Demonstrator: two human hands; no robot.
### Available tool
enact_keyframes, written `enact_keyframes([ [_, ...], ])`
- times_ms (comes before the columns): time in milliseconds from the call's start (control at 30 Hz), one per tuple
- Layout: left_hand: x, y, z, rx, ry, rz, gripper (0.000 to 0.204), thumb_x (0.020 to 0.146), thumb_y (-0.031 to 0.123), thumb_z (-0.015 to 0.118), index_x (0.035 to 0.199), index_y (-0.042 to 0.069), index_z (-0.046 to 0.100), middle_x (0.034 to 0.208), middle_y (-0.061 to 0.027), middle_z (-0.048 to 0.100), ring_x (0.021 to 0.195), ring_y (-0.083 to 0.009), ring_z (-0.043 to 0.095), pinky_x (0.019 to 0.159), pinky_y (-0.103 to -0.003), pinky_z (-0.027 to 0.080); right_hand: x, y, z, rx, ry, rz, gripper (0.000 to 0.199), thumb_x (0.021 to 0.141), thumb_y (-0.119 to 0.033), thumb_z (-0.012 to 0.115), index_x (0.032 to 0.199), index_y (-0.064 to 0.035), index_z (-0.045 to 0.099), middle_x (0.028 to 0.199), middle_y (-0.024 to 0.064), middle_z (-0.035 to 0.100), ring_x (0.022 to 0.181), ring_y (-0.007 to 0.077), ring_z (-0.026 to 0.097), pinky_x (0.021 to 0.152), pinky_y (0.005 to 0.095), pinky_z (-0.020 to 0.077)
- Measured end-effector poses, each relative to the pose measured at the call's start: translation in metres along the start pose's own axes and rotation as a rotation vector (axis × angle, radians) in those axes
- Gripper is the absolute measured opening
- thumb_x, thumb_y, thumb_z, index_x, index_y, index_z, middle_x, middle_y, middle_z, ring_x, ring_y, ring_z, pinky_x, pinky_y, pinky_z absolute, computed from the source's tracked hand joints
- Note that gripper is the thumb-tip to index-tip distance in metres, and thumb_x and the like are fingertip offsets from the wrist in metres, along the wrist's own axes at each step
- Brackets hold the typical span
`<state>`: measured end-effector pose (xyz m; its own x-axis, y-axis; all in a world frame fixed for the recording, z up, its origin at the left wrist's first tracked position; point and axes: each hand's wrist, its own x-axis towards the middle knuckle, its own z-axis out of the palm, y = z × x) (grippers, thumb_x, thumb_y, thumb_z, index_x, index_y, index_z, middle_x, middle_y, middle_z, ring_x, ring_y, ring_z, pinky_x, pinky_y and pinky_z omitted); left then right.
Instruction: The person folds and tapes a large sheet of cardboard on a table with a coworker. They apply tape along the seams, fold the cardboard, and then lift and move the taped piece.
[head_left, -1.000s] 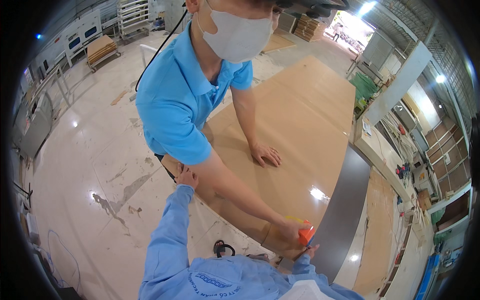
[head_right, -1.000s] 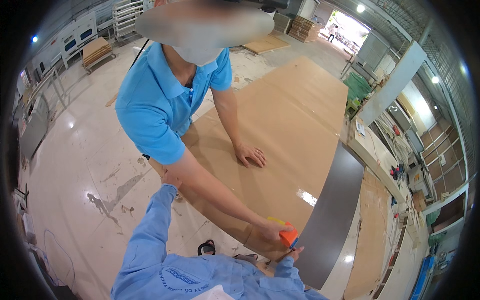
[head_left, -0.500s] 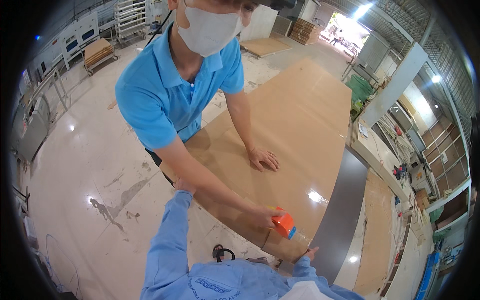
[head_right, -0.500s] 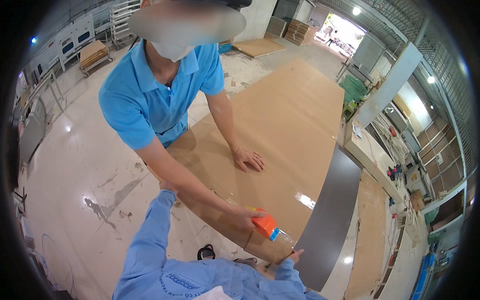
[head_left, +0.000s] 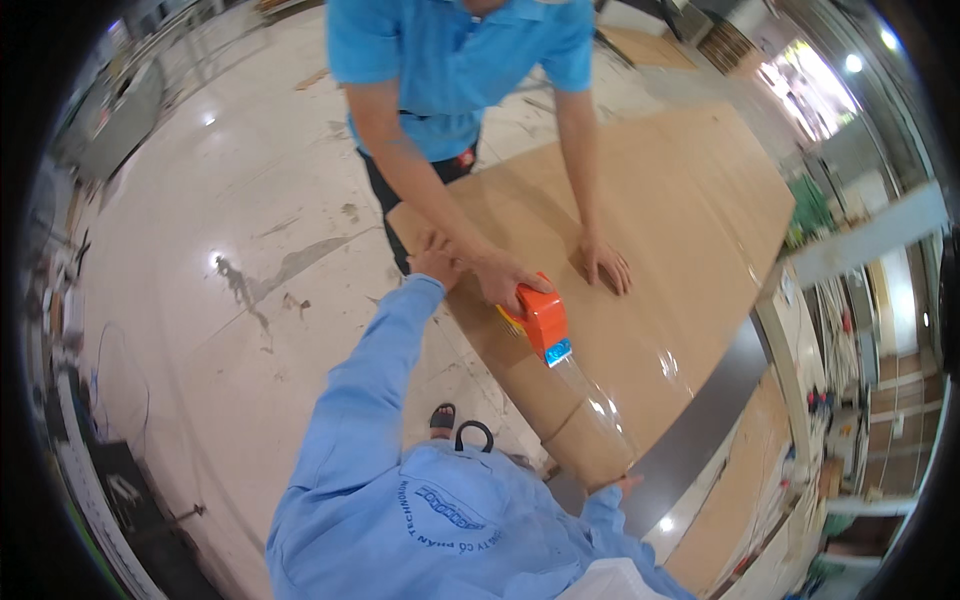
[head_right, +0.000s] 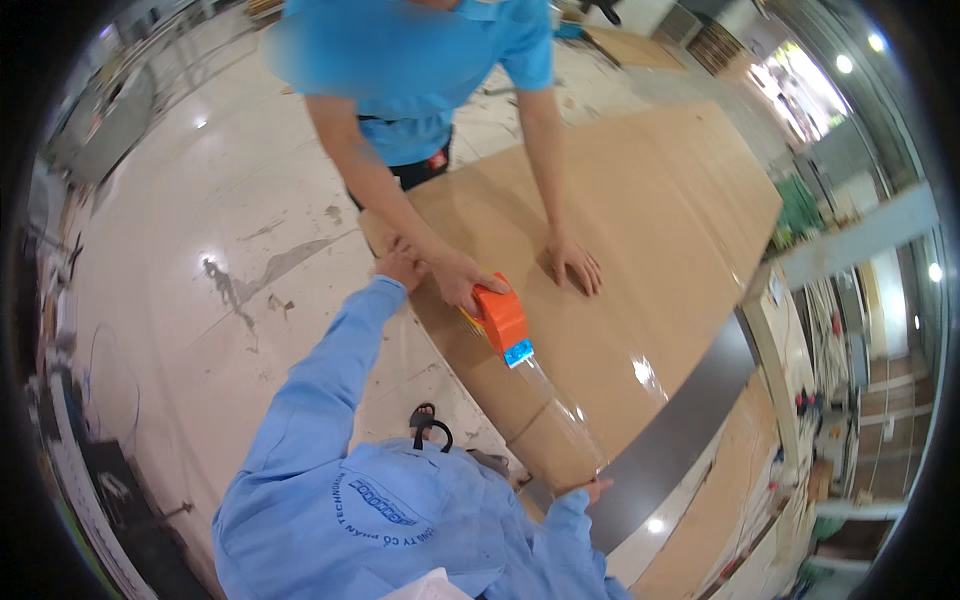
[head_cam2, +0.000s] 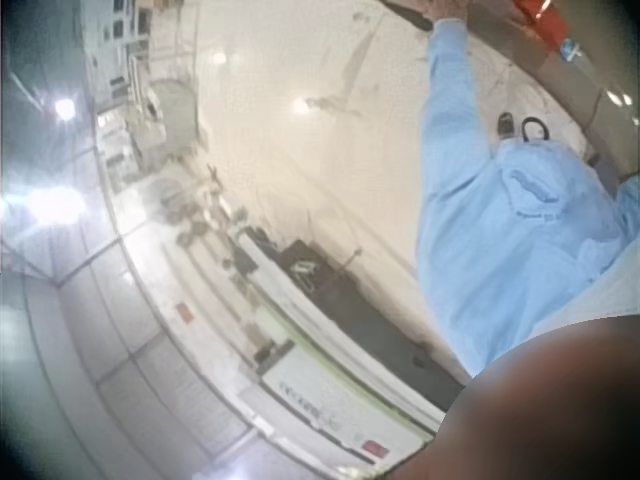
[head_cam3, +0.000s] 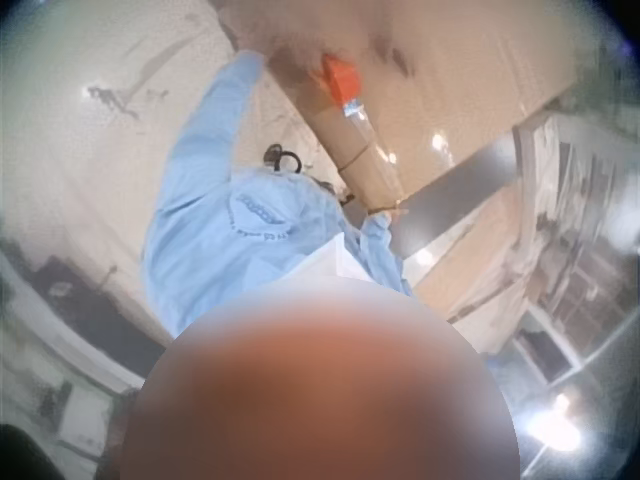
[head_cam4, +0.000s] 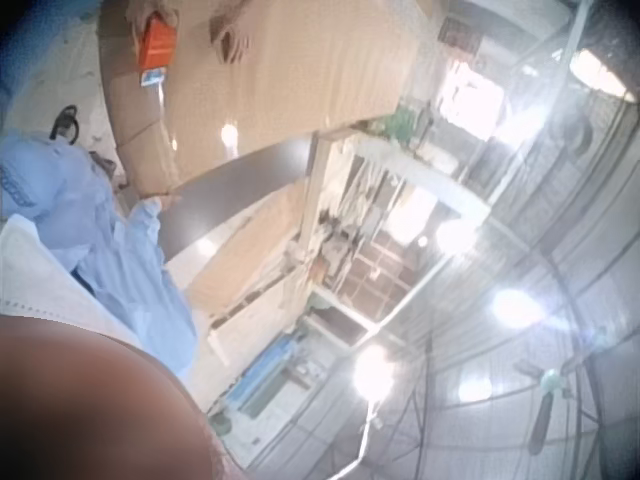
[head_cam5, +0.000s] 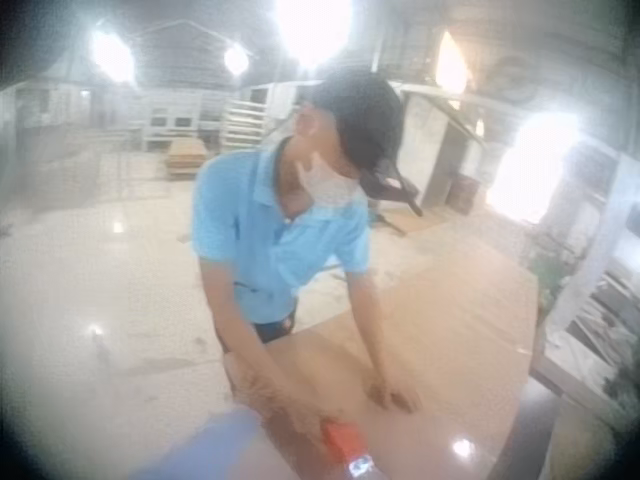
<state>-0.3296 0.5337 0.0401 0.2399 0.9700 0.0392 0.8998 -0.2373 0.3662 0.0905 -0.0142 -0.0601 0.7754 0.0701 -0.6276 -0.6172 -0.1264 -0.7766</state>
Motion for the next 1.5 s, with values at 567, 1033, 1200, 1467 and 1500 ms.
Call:
enact_keyframes([
  [567, -0.005, 0.009, -0.029, -0.068, -0.103, -0.060, 0.067, 0.090, 0.033, 0.059, 0.149, 0.014, 0.034, 0.160, -0.0024, 0.025, 0.148, -0.0308, 0.018, 0.103, -0.067, 0.037, -0.002, -0.014, 0.006, -0.129, 0.088, 0.017, 0.087, 0.094, -0.073, 0.025, 0.135, -0.0019, 0.053, 0.135, 0.0160, 0.056, 0.122, 0.0360, 0.056, 0.103, 0.0491, 0.0464],
  [1033, -0.002, 0.004, -0.023, -0.038, -0.146, -0.066, 0.068, 0.090, 0.037, 0.058, 0.150, 0.015, 0.034, 0.160, 0.0000, 0.025, 0.149, -0.0278, 0.015, 0.103, -0.069, 0.036, -0.040, -0.030, 0.029, -0.287, 0.305, -0.003, 0.083, 0.095, -0.069, 0.030, 0.131, -0.0004, 0.057, 0.131, 0.0157, 0.060, 0.119, 0.0364, 0.058, 0.099, 0.0498, 0.0489],
  [1200, -0.001, 0.004, -0.023, -0.058, -0.148, -0.081, 0.068, 0.090, 0.037, 0.059, 0.149, 0.015, 0.035, 0.159, 0.0002, 0.026, 0.149, -0.0274, 0.015, 0.102, -0.070, 0.037, -0.022, -0.023, 0.023, -0.167, 0.253, -0.005, 0.081, 0.095, -0.067, 0.034, 0.125, 0.0031, 0.061, 0.123, 0.0196, 0.063, 0.111, 0.0374, 0.062, 0.093, 0.0501, 0.0530],
  [1467, -0.001, 0.005, -0.028, -0.004, -0.163, -0.075, 0.070, 0.088, 0.039, 0.058, 0.150, 0.014, 0.035, 0.160, -0.0009, 0.026, 0.149, -0.0292, 0.017, 0.105, -0.059, 0.039, -0.012, -0.015, 0.016, -0.189, 0.280, -0.033, 0.082, 0.094, -0.067, 0.036, 0.123, 0.0043, 0.062, 0.121, 0.0189, 0.064, 0.108, 0.0378, 0.063, 0.091, 0.0496, 0.0543],
  [1500, -0.001, 0.005, -0.028, 0.009, -0.173, -0.087, 0.070, 0.088, 0.039, 0.058, 0.150, 0.014, 0.035, 0.160, -0.0008, 0.026, 0.149, -0.0291, 0.017, 0.105, -0.059, 0.039, -0.014, -0.016, 0.018, -0.182, 0.287, -0.038, 0.081, 0.094, -0.067, 0.036, 0.122, 0.0044, 0.062, 0.120, 0.0187, 0.065, 0.108, 0.0380, 0.064, 0.090, 0.0495, 0.0546],
])
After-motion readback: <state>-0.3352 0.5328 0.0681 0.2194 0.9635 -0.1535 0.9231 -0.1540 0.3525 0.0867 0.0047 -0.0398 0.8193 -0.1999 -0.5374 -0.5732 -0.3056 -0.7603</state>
